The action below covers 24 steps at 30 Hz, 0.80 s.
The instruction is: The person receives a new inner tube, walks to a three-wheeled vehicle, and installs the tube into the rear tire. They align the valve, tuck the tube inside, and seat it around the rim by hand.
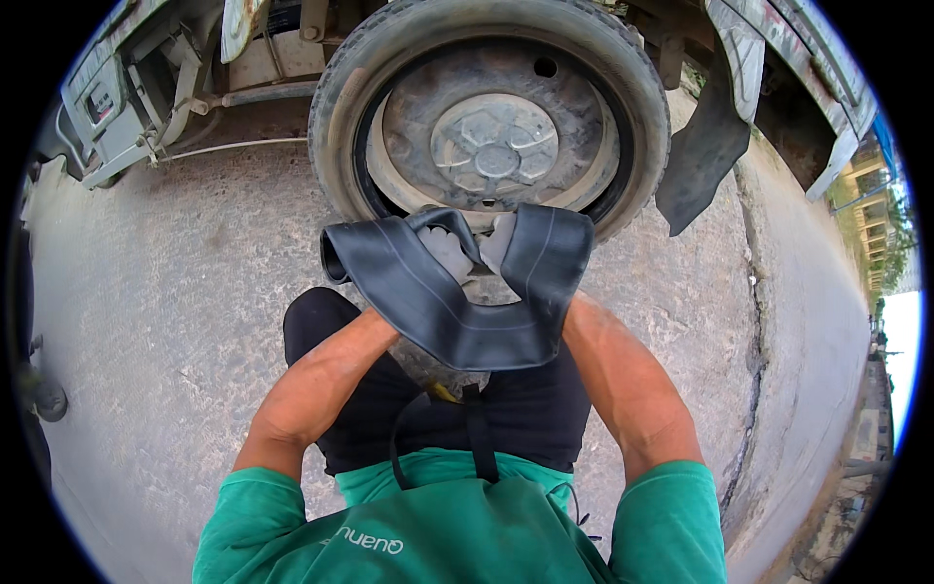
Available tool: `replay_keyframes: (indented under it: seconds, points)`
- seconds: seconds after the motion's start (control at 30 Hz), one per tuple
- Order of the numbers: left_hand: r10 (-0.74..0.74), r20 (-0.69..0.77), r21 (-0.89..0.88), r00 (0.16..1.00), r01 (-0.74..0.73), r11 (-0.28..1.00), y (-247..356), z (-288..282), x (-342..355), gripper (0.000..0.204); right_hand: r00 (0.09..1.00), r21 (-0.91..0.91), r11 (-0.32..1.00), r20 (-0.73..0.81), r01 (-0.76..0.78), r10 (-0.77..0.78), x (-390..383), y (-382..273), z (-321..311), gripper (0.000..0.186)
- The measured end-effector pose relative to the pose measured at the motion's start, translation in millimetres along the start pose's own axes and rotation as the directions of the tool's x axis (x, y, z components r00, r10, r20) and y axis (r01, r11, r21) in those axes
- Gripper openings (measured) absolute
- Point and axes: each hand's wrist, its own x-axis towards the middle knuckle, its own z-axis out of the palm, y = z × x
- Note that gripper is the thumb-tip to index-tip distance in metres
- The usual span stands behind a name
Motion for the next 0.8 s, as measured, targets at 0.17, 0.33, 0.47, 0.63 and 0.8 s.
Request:
replay_keyframes:
  seconds: [0.17, 0.33, 0.47, 0.63, 0.8]
  points:
    - [-0.029, 0.093, 0.076, 0.995, 0.022, 0.997, 6.1, -30.6, 0.2, 0.016, 0.997, 0.112, 0.993, -0.061, -0.032, 0.039, -8.2, 5.1, 12.7, 0.022]
    - [-0.079, 0.086, 0.067, 0.993, 0.073, 0.995, 19.6, -34.8, -9.7, 0.023, 0.997, 0.05, 0.998, -0.072, 0.033, -0.03, -20.0, 19.7, 13.9, 0.032]
    - [-0.128, 0.142, 0.066, 0.982, 0.119, 0.991, 24.5, -30.1, -9.4, 0.029, 0.997, 0.047, 0.998, -0.065, 0.035, -0.032, -25.4, 24.5, 20.1, 0.035]
    - [-0.11, 0.146, 0.037, 0.983, 0.105, 0.994, 29.8, -24.1, 3.7, 0.017, 0.975, 0.048, 0.983, -0.145, 0.178, -0.169, -34.5, 36.4, 34.9, 0.017]
    - [-0.104, 0.077, -0.037, 0.992, 0.107, 0.994, 29.8, -2.0, 8.9, 0.015, 0.99, 0.204, 0.968, -0.027, 0.144, -0.141, -51.0, 49.5, 52.1, 0.017]
